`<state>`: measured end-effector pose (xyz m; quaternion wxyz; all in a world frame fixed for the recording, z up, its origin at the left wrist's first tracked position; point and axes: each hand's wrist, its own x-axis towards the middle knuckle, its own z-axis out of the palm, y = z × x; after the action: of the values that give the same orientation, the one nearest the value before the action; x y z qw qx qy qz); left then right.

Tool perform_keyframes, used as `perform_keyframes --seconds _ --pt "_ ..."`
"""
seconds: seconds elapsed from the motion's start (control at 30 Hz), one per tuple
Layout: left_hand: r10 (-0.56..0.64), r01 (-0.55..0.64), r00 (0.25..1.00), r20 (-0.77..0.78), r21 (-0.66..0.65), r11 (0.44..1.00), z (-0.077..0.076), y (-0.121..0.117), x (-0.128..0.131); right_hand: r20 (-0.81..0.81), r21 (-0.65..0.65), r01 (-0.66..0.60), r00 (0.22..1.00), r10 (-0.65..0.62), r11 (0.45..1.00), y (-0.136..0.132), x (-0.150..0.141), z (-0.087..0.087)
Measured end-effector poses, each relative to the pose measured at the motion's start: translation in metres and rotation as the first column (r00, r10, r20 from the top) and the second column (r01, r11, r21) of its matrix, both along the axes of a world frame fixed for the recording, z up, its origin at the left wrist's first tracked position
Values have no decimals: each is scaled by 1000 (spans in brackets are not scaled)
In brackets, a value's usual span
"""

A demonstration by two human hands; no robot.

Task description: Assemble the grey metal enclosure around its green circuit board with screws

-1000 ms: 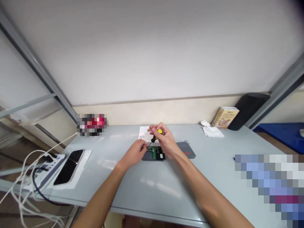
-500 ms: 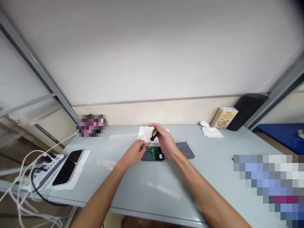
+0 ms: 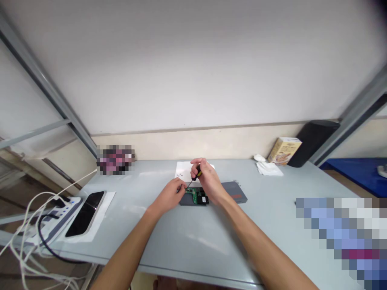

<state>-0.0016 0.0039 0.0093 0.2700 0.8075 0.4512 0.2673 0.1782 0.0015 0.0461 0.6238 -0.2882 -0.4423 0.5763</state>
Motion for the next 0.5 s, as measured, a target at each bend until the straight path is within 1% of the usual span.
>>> perform_keyframes --seconds 0.1,0.3,0.4,0.5 --pt "-5 5 1000 -1 0 1000 -2 1 0 -78 -40 -32 997 29 999 -1 1 5" --pt "-19 18 999 27 11 1000 -4 2 -1 3 -39 33 999 -33 999 -1 3 4" --pt "-15 15 1000 26 10 1000 -4 1 -2 -39 -60 38 998 -40 997 -1 4 4" --pt "8 -8 1000 21 2 1000 -5 0 -2 -68 -68 9 998 -13 998 -1 5 4"
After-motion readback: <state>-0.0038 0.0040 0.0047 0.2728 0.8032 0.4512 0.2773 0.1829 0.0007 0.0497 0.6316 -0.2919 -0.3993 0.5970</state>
